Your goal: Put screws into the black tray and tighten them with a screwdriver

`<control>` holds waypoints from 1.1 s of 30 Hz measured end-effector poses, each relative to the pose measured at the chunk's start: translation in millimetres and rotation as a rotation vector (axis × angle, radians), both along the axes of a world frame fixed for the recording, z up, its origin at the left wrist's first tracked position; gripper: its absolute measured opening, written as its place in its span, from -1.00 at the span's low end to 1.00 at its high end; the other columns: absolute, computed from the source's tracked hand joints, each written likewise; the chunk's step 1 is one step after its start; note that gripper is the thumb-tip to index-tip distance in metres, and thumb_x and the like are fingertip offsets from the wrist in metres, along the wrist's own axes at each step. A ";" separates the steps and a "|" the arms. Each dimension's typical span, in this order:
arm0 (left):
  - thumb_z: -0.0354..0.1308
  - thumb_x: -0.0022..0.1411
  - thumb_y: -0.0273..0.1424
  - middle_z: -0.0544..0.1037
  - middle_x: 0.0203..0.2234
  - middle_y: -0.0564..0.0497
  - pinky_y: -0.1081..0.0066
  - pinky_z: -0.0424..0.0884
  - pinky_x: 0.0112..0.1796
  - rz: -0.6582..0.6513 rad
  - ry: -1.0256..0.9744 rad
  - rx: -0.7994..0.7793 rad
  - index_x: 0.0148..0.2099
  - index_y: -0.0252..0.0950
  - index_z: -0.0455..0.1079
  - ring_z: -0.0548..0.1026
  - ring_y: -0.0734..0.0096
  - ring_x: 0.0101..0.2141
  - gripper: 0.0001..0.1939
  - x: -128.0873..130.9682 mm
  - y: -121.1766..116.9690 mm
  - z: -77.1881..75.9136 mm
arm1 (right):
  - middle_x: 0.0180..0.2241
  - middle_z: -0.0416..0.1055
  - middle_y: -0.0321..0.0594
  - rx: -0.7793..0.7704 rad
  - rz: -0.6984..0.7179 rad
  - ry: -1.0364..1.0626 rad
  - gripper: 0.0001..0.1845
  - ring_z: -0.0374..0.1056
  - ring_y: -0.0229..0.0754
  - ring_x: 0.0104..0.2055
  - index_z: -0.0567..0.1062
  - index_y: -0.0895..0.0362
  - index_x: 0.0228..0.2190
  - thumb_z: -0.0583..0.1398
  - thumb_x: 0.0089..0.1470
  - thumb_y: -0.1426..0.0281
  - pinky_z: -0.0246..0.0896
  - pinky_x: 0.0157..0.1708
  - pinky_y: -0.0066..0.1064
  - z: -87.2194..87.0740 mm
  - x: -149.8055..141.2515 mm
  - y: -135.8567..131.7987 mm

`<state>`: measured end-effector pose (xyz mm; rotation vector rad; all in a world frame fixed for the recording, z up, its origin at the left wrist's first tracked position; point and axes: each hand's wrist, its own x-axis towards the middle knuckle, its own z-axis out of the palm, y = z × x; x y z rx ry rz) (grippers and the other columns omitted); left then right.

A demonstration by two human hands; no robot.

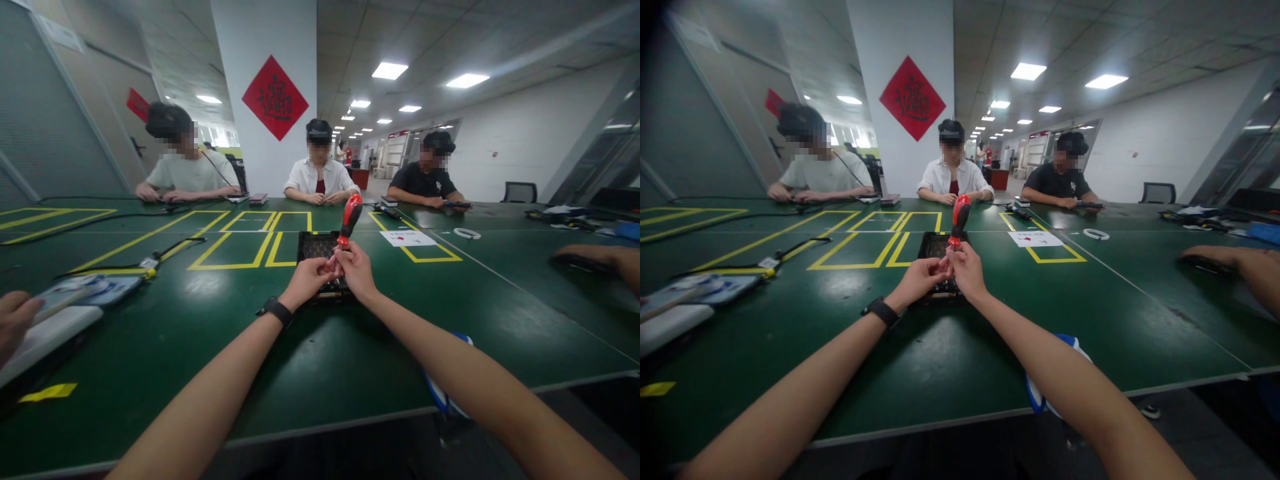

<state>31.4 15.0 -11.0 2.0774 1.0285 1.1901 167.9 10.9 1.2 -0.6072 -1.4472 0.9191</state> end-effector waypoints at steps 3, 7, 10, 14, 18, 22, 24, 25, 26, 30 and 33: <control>0.16 -0.01 -0.20 0.43 -0.62 0.08 0.54 0.18 -0.52 0.094 0.080 0.073 -0.43 -0.39 0.41 0.33 0.51 -0.56 -0.70 0.0 0.6 -1.1 | -0.58 0.39 -0.38 0.000 -0.012 -0.006 -0.68 0.18 -0.43 -0.70 0.27 0.12 -0.33 0.13 -0.02 0.13 0.09 -0.68 -0.58 0.1 -0.6 -1.5; 0.12 0.04 -0.25 0.47 -0.57 0.05 0.53 0.22 -0.48 0.016 0.074 0.036 -0.38 -0.40 0.43 0.36 0.49 -0.53 -0.73 -0.5 0.8 -2.4 | -0.56 0.39 -0.36 -0.005 -0.006 -0.013 -0.66 0.16 -0.44 -0.70 0.30 0.13 -0.31 0.11 0.00 0.12 0.07 -0.68 -0.59 -1.4 0.7 0.1; 0.07 0.08 -0.31 0.51 -0.50 0.02 0.51 0.27 -0.42 -0.072 0.067 0.034 -0.34 -0.40 0.43 0.40 0.45 -0.47 -0.76 -1.2 -0.1 -1.6 | -0.50 0.39 -0.31 -0.004 0.033 -0.033 -0.63 0.15 -0.45 -0.68 0.36 0.16 -0.29 0.04 0.05 0.11 0.06 -0.68 -0.57 -1.6 3.9 3.5; 0.04 0.10 -0.38 0.51 -0.45 0.00 0.49 0.30 -0.36 -0.099 0.046 0.069 -0.33 -0.38 0.40 0.42 0.45 -0.42 -0.82 -0.9 -1.7 1.0 | -0.47 0.37 -0.30 0.016 0.070 -0.093 -0.64 0.17 -0.44 -0.64 0.42 0.18 -0.26 0.07 0.04 0.16 0.13 -0.62 -0.54 -0.5 8.0 7.4; 0.09 0.08 -0.36 0.51 -0.41 -0.02 0.46 0.35 -0.33 -0.141 -0.071 -0.010 -0.29 -0.37 0.35 0.45 0.45 -0.41 -0.83 1.4 -4.2 3.0 | -0.49 0.36 -0.31 0.003 0.036 -0.082 -0.68 0.17 -0.42 -0.63 0.41 0.18 -0.32 0.12 0.00 0.18 0.11 -0.60 -0.53 -1.6 8.1 9.5; 0.16 0.02 -0.30 0.48 -0.51 0.04 0.50 0.32 -0.43 -0.059 -0.069 -0.009 -0.37 -0.36 0.35 0.41 0.52 -0.51 -0.80 2.2 -4.9 3.6 | -0.51 0.34 -0.33 -0.006 -0.003 -0.029 -0.72 0.20 -0.40 -0.55 0.37 0.16 -0.37 0.19 -0.06 0.20 0.12 -0.54 -0.54 -3.8 6.0 10.2; 0.19 -0.01 -0.27 0.45 -0.58 0.07 0.52 0.28 -0.48 -0.016 -0.049 0.006 -0.42 -0.36 0.34 0.38 0.54 -0.56 -0.78 1.9 -3.8 3.0 | -0.51 0.34 -0.34 0.011 -0.012 -0.021 -0.73 0.21 -0.39 -0.52 0.36 0.16 -0.39 0.20 -0.08 0.21 0.13 -0.51 -0.54 -3.9 5.5 9.6; 0.20 -0.02 -0.27 0.45 -0.59 0.08 0.53 0.28 -0.49 -0.008 -0.049 0.003 -0.44 -0.36 0.34 0.37 0.55 -0.57 -0.77 1.8 -3.2 2.6 | -0.51 0.33 -0.34 0.018 -0.011 -0.024 -0.73 0.21 -0.39 -0.52 0.35 0.16 -0.40 0.21 -0.08 0.22 0.13 -0.50 -0.54 -3.7 5.4 9.1; 0.22 -0.04 -0.27 0.45 -0.60 0.08 0.53 0.27 -0.50 -0.007 -0.056 -0.009 -0.44 -0.36 0.34 0.37 0.55 -0.57 -0.76 1.8 -2.6 2.3 | -0.51 0.32 -0.35 0.022 -0.007 -0.030 -0.73 0.21 -0.39 -0.53 0.35 0.15 -0.39 0.21 -0.08 0.22 0.13 -0.51 -0.54 -3.3 5.5 8.6; 0.26 -0.08 -0.32 0.50 -0.57 0.04 0.52 0.31 -0.48 -0.068 -0.120 -0.104 -0.36 -0.37 0.35 0.43 0.51 -0.55 -0.74 2.2 -2.8 2.4 | -0.52 0.31 -0.33 0.023 -0.020 -0.090 -0.69 0.20 -0.39 -0.56 0.39 0.17 -0.32 0.12 0.00 0.17 0.13 -0.54 -0.52 -1.5 7.2 7.2; 0.24 -0.07 -0.38 0.53 -0.53 0.00 0.48 0.35 -0.43 -0.117 -0.183 -0.170 -0.29 -0.37 0.33 0.49 0.45 -0.49 -0.73 2.2 -4.3 3.6 | -0.48 0.33 -0.29 0.049 -0.046 -0.144 -0.61 0.19 -0.39 -0.55 0.44 0.19 -0.24 0.05 0.06 0.16 0.14 -0.52 -0.51 -0.7 9.1 6.0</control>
